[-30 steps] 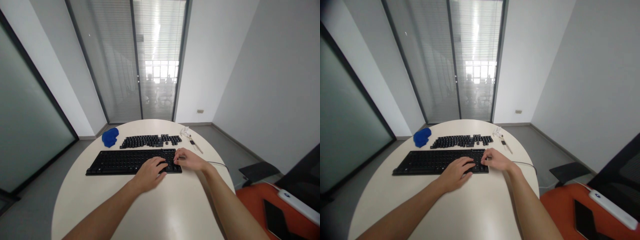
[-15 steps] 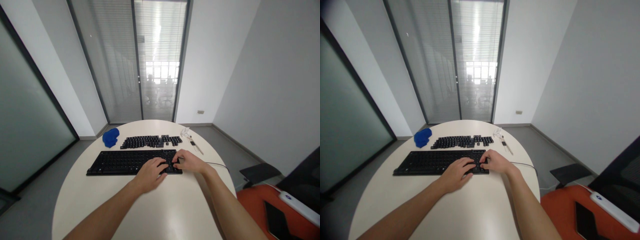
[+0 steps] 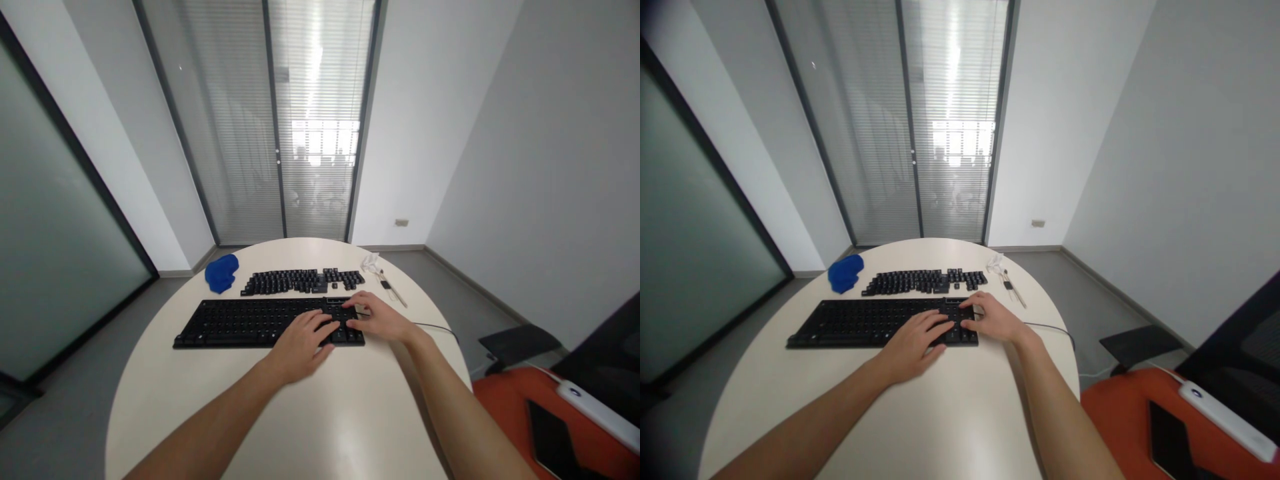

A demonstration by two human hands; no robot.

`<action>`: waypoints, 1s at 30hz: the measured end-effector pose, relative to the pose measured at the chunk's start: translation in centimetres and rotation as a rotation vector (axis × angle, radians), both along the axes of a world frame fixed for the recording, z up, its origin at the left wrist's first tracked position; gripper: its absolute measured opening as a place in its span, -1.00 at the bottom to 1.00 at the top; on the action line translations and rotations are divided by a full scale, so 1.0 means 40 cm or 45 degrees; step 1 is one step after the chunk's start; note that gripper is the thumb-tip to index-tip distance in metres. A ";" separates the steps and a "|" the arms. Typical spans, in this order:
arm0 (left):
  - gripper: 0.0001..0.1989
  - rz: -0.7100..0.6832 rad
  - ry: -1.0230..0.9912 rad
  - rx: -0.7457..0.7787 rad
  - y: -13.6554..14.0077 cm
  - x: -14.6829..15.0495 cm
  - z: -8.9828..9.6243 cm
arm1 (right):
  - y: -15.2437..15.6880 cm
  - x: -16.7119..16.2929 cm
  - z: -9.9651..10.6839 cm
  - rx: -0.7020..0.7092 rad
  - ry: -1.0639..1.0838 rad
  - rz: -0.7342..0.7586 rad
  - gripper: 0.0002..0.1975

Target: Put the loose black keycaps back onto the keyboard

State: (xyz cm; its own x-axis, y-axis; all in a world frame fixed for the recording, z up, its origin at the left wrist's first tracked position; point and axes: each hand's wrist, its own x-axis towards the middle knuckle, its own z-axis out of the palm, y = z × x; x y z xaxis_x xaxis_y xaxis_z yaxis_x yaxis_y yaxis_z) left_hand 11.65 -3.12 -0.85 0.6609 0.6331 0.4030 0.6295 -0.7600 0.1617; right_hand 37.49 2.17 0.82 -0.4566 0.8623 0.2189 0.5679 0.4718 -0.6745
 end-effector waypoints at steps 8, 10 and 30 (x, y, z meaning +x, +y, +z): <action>-0.54 0.018 0.054 0.018 0.001 -0.001 -0.013 | 0.010 0.006 -0.032 -0.288 0.230 -0.006 -0.34; -0.54 0.014 0.053 0.021 0.001 -0.001 -0.013 | 0.014 0.003 -0.036 -0.332 0.287 0.003 -0.33; -0.51 0.019 0.055 0.026 0.003 0.001 -0.018 | 0.027 0.017 -0.045 -0.147 0.003 -0.080 -0.33</action>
